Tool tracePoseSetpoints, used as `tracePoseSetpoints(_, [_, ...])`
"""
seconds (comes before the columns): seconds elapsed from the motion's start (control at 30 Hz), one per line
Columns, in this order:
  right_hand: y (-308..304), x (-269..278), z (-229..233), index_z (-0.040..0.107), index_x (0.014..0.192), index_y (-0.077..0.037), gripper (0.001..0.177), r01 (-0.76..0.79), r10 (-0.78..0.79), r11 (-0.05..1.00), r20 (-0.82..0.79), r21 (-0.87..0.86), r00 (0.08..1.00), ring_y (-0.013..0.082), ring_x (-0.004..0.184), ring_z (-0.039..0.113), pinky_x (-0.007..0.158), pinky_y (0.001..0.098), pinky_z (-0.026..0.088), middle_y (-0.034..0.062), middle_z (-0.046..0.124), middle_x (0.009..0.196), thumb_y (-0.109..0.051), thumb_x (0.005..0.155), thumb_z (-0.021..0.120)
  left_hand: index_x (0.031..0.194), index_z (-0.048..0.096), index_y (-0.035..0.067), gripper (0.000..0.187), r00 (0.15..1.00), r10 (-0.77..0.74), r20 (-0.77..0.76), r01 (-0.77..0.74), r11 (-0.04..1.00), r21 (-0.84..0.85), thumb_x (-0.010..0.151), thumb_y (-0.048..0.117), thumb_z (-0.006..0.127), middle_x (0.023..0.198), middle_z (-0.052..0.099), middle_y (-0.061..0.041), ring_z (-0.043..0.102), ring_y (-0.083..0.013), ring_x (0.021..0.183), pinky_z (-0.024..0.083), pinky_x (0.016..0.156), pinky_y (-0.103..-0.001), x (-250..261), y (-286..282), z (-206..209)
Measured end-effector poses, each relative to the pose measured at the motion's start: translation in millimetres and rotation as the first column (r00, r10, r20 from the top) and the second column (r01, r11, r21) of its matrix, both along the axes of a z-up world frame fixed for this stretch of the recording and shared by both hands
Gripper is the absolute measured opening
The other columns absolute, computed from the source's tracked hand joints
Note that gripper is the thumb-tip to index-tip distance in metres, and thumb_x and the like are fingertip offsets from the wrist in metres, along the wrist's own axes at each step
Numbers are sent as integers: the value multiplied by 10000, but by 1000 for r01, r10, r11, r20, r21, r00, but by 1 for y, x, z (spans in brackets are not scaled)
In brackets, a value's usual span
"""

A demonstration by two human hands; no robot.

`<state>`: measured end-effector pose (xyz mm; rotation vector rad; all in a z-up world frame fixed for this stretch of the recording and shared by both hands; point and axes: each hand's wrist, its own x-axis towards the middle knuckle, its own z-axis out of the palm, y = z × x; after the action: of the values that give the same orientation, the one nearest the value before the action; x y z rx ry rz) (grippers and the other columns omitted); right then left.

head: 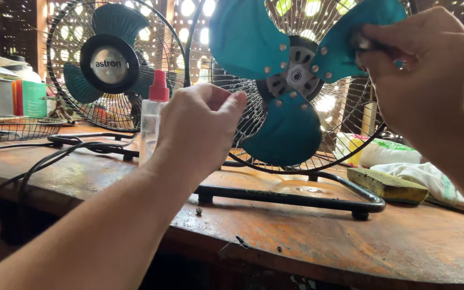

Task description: The person cleans a teal table fan by wiping the blades and motor housing with a cloth and sponge, then sprays a liquid onto the fan cage and wipes it. The person handles the fan blades, motor housing, and cage while using a spray bottle, cloth, and sponge.

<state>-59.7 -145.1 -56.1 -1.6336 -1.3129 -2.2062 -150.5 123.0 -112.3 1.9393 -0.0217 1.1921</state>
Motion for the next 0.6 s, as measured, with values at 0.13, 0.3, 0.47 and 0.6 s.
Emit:
tracePoseSetpoints(0.13, [-1,-15,-6,775,1162,-4,214,41,-28,996,-149,79,988,171,883,661,767,286,551,152,720,1018,7,954,822,1143,696,94,416,985,100,-137,-78,984,158,877,412,715,1060,739,-79,697,-209,1009,517,899,-378,12,2,4])
tracePoseSetpoints(0.3, [5,-38,-44,789,1125,-15,233,195,-161,979,-361,60,919,213,776,683,709,336,539,169,744,926,-24,894,818,1233,667,90,456,966,75,-247,-64,997,53,883,374,732,1104,723,-112,701,-235,1060,528,956,-369,23,14,-10])
tracePoseSetpoints(0.47, [20,-52,-65,758,1108,-50,235,-47,148,983,-617,177,773,158,936,748,851,262,585,103,737,1082,-57,874,785,1114,762,58,316,930,-312,-193,255,929,-269,893,274,696,1085,796,-134,762,-232,1031,578,905,-360,25,20,-9])
tracePoseSetpoints(0.6, [39,-66,-56,742,1149,-53,265,-91,145,989,-589,120,795,163,959,745,870,258,574,107,726,1131,-44,885,764,1121,748,107,318,901,112,-420,17,956,291,911,344,727,1102,765,-119,734,-232,1013,559,921,-353,33,15,-7])
